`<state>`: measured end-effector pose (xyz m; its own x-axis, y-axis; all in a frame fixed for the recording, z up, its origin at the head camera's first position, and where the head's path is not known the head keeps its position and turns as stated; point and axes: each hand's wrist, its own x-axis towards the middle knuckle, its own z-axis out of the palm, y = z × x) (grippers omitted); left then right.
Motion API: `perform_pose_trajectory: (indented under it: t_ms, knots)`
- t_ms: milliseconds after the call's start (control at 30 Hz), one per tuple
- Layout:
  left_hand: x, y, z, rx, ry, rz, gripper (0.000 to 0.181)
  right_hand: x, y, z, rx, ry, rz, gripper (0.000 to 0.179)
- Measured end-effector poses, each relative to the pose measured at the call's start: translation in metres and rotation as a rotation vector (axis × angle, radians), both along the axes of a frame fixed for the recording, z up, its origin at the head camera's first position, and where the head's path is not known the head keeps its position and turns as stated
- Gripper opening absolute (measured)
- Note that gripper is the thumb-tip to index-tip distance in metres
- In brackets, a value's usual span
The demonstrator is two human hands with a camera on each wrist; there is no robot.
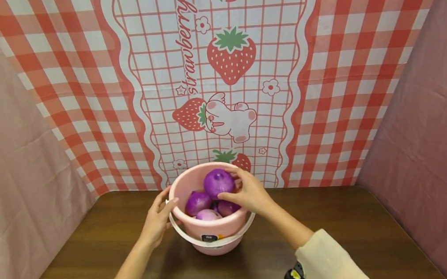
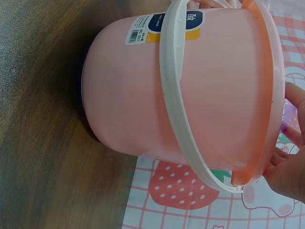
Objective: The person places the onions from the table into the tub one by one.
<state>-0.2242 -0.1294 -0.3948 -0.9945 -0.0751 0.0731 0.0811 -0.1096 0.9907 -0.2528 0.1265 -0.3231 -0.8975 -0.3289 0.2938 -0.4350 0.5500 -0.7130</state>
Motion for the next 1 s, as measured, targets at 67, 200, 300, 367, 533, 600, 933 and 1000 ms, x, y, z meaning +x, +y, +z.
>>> perform_pose_trajectory:
  t_ms: [67,200,300,367,533,600,933,1000]
  knots:
    - [0.0006,0.0001,0.0011,0.001,0.001,-0.001,0.055,-0.0006,-0.0004,-0.0005,0.012,0.008,0.009,0.067]
    - [0.0012,-0.0003,0.0016,0.003,0.002,-0.005,0.055,-0.0013,-0.0015,-0.0012,0.029,0.016,0.038,0.067]
    - [0.0017,-0.0004,0.0010,0.001,0.005,-0.007,0.056,-0.0016,-0.0017,-0.0019,0.041,0.029,0.057,0.066]
    - [0.0011,-0.0006,0.0001,0.000,0.005,-0.007,0.055,-0.0018,-0.0018,-0.0023,0.053,0.041,0.067,0.065]
    - [0.0002,-0.0013,-0.0014,0.000,0.010,-0.006,0.056,-0.0016,-0.0020,-0.0021,0.089,0.060,0.075,0.067]
    - [-0.0002,-0.0014,-0.0021,0.001,0.011,-0.004,0.056,-0.0012,-0.0023,-0.0016,0.099,0.060,0.070,0.068]
    - [0.0004,-0.0006,-0.0010,0.001,0.006,-0.008,0.057,-0.0002,-0.0015,-0.0017,0.135,0.078,0.034,0.056]
    - [0.0006,-0.0006,-0.0002,0.000,0.008,-0.009,0.057,-0.0003,-0.0016,-0.0012,0.126,0.069,0.033,0.052]
